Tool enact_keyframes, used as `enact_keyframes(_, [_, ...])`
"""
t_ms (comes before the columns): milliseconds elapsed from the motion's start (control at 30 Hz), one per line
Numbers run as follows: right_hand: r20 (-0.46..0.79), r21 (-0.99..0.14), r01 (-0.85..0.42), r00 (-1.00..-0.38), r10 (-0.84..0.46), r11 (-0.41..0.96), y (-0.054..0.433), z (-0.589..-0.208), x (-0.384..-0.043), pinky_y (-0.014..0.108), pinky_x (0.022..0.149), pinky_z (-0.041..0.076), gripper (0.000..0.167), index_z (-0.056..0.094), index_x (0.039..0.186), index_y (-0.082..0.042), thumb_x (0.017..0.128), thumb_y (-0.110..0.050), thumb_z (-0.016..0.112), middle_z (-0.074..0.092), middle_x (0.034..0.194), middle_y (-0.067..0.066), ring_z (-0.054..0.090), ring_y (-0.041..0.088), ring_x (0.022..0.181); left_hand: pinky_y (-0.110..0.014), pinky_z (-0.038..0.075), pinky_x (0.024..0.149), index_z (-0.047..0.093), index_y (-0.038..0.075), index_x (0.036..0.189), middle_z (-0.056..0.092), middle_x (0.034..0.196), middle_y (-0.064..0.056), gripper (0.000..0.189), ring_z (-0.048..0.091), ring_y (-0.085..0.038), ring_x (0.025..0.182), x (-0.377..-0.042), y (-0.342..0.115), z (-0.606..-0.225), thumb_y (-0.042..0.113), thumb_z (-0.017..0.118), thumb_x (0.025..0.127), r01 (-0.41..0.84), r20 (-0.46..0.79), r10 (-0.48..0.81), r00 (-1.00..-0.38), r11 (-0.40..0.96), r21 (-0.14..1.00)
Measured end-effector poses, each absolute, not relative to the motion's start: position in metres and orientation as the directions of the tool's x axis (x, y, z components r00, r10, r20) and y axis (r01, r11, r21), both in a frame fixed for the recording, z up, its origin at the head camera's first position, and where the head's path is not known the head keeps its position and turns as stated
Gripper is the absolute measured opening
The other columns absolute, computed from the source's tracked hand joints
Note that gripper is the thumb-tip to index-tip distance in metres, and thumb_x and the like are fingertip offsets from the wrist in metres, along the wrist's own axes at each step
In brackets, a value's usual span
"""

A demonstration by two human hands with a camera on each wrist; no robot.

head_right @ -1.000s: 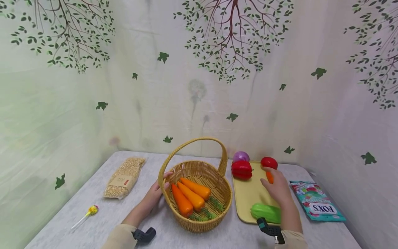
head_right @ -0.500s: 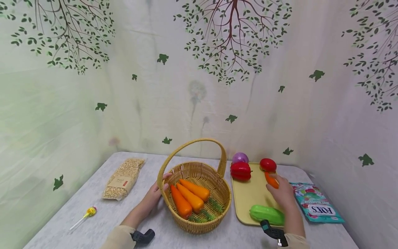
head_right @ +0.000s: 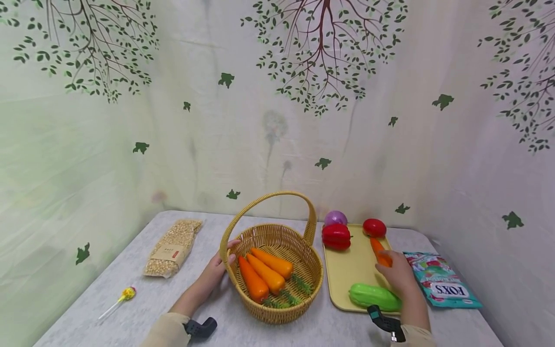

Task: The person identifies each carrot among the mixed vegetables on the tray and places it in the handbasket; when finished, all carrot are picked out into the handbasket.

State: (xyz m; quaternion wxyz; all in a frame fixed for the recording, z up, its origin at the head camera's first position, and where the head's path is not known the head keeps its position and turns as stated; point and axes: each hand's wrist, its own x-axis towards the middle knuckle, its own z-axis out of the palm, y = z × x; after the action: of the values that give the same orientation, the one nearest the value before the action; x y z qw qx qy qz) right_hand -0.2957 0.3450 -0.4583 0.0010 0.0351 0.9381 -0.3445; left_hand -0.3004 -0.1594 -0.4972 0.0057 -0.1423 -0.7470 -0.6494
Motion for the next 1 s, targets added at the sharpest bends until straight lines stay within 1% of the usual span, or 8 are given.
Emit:
enact_keyframes(167, [-0.014, -0.634, 0.063, -0.997, 0.07, 0.771, 0.347, -0.4617, -0.2965, 0.071, 0.105, 0.032, 0.051, 0.046, 0.141, 0.004, 0.097, -0.019, 0.059, 0.036, 0.141, 0.036, 0.04, 0.052, 0.122, -0.053, 0.017, 0.121, 0.045, 0.018, 0.148, 0.04, 0.159, -0.004, 0.044, 0.027, -0.025, 0.151, -0.301, -0.1589, -0.4964, 0.018, 0.048, 0.105, 0.226, 0.2, 0.203, -0.959, 0.115, 0.967])
enact_keyframes(333, [-0.017, -0.637, 0.073, -0.997, 0.081, 0.768, 0.3479, -0.4639, -0.2968, 0.071, 0.105, 0.033, 0.049, 0.047, 0.141, 0.002, 0.096, -0.014, 0.059, 0.036, 0.142, 0.035, 0.04, 0.052, 0.122, -0.052, 0.017, 0.121, 0.044, 0.017, 0.149, 0.039, 0.159, -0.004, 0.044, 0.027, -0.024, 0.151, -0.3014, -0.1581, -0.4957, 0.021, 0.049, 0.105, 0.234, 0.207, 0.212, -0.955, 0.112, 0.966])
enact_keyframes(500, [-0.066, -0.669, 0.121, -0.992, 0.104, 0.733, 0.348, -0.4644, -0.2977, 0.069, 0.101, 0.038, 0.048, 0.048, 0.141, -0.004, 0.097, -0.017, 0.06, 0.037, 0.143, 0.033, 0.042, 0.049, 0.118, -0.052, 0.017, 0.121, 0.044, 0.016, 0.149, 0.039, 0.159, -0.005, 0.045, 0.027, -0.024, 0.15, -0.3014, -0.1579, -0.4954, 0.022, 0.049, 0.104, 0.244, 0.217, 0.212, -0.953, 0.114, 0.963])
enact_keyframes(600, [-0.084, -0.668, 0.136, -0.991, 0.108, 0.732, 0.348, -0.4642, -0.298, 0.066, 0.097, 0.042, 0.048, 0.048, 0.141, -0.006, 0.097, -0.019, 0.06, 0.04, 0.143, 0.033, 0.043, 0.048, 0.116, -0.052, 0.017, 0.121, 0.043, 0.016, 0.149, 0.04, 0.159, -0.005, 0.045, 0.028, -0.024, 0.15, -0.3011, -0.1579, -0.4951, 0.021, 0.049, 0.104, 0.244, 0.217, 0.211, -0.953, 0.113, 0.963])
enact_keyframes(833, [-0.086, -0.657, 0.14, -0.99, 0.111, 0.741, 0.3468, -0.4631, -0.2975, 0.052, 0.088, 0.048, 0.047, 0.05, 0.14, -0.008, 0.095, -0.017, 0.061, 0.043, 0.141, 0.033, 0.045, 0.045, 0.111, -0.052, 0.017, 0.121, 0.043, 0.017, 0.149, 0.038, 0.16, -0.004, 0.046, 0.026, -0.024, 0.151, -0.3001, -0.1587, -0.4962, 0.021, 0.049, 0.105, 0.227, 0.201, 0.211, -0.957, 0.107, 0.968])
enact_keyframes(1000, [-0.09, -0.663, 0.148, -0.989, 0.118, 0.734, 0.3441, -0.4609, -0.2959, 0.053, 0.089, 0.048, 0.048, 0.049, 0.14, -0.007, 0.094, -0.016, 0.06, 0.043, 0.141, 0.033, 0.045, 0.045, 0.111, -0.052, 0.017, 0.121, 0.042, 0.017, 0.15, 0.038, 0.16, -0.004, 0.045, 0.026, -0.023, 0.151, -0.2999, -0.1589, -0.4972, 0.02, 0.048, 0.105, 0.222, 0.198, 0.213, -0.957, 0.099, 0.97])
